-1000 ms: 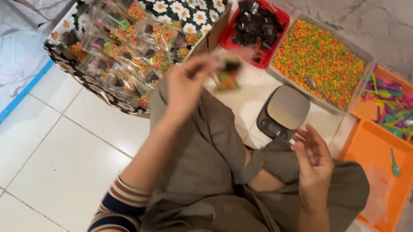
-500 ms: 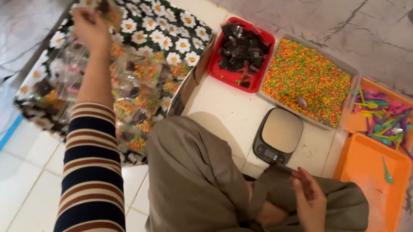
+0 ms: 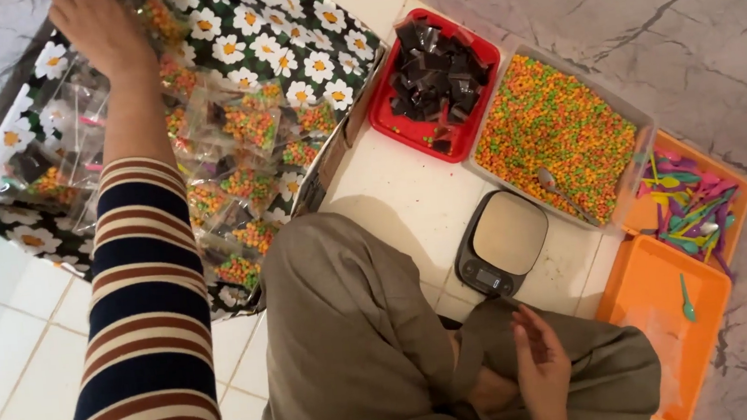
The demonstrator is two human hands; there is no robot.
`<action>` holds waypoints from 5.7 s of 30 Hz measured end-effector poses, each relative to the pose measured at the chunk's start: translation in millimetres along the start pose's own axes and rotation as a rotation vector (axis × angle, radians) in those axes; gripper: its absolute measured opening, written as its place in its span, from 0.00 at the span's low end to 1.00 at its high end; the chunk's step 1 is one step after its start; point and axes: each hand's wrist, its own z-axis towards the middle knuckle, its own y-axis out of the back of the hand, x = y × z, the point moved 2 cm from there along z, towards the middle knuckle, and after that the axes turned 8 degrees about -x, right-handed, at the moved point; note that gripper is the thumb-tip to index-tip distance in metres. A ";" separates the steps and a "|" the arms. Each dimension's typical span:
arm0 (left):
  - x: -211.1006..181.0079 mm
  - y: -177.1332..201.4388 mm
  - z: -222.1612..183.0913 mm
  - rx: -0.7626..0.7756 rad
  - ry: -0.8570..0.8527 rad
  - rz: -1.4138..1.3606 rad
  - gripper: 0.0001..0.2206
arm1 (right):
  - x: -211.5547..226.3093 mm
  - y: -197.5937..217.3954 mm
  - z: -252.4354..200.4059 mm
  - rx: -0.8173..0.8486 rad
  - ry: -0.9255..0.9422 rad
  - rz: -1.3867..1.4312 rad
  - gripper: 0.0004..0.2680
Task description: Packaging small colorful candies into plastic bags, weighing them on a scale, and organizing them.
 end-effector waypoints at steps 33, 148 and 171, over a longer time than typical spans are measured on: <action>-141.2 421.7 -230.3 0.367 -0.279 -1.760 0.10 | -45.6 162.2 -7.9 -0.611 0.432 0.383 0.08; -279.4 676.5 -261.1 0.922 -1.075 -1.962 0.57 | -18.3 162.6 55.4 -0.335 0.139 0.431 0.07; -396.4 609.1 -295.0 0.753 -0.801 -1.831 0.40 | -221.1 168.2 458.5 -0.227 0.448 -0.793 0.14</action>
